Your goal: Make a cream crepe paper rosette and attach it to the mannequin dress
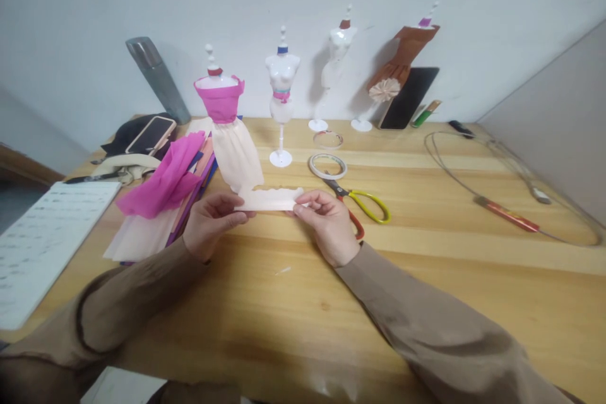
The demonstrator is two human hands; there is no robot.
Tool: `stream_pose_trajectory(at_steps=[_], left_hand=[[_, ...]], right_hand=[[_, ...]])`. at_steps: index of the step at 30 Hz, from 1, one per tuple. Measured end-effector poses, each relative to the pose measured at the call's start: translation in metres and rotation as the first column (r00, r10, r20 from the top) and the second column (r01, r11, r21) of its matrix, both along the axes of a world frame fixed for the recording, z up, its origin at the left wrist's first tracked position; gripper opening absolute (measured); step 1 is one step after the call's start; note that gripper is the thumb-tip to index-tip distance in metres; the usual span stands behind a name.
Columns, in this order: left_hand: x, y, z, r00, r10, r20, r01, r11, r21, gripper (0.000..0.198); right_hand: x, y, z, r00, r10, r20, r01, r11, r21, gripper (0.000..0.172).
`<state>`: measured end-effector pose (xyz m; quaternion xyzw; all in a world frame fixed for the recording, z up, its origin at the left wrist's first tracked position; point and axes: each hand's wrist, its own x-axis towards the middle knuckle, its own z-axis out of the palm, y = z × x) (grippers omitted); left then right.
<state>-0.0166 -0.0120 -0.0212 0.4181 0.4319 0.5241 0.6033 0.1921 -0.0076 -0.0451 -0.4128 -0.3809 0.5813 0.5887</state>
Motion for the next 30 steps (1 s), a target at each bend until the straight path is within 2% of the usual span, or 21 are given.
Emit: stream_pose_trajectory(at_steps=[9, 14, 20, 26, 30], left_hand=[[0.004, -0.002, 0.001, 0.994, 0.102, -0.031, -0.103, 0.993, -0.049, 0.028], [0.004, -0.001, -0.003, 0.995, 0.100, -0.013, -0.101, 0.993, -0.059, 0.028], [0.002, 0.000, -0.003, 0.997, 0.074, 0.016, -0.074, 0.997, -0.030, 0.028], [0.001, -0.001, -0.002, 0.998, 0.060, 0.029, -0.060, 0.998, -0.004, 0.018], [0.000, 0.001, -0.001, 0.998, 0.047, 0.034, -0.046, 0.999, -0.028, 0.015]], right_hand=[[-0.002, -0.004, 0.000, 0.999, 0.017, 0.032, -0.018, 1.000, 0.026, 0.023], [-0.003, -0.004, 0.005, 0.999, 0.030, -0.012, -0.030, 1.000, 0.000, 0.023], [-0.001, -0.003, 0.009, 0.999, 0.035, 0.010, -0.035, 0.999, 0.028, 0.022], [0.004, -0.001, 0.007, 0.998, 0.047, 0.035, -0.049, 0.997, 0.055, 0.018], [0.007, -0.001, 0.005, 0.994, 0.069, 0.084, -0.076, 0.993, 0.086, 0.024]])
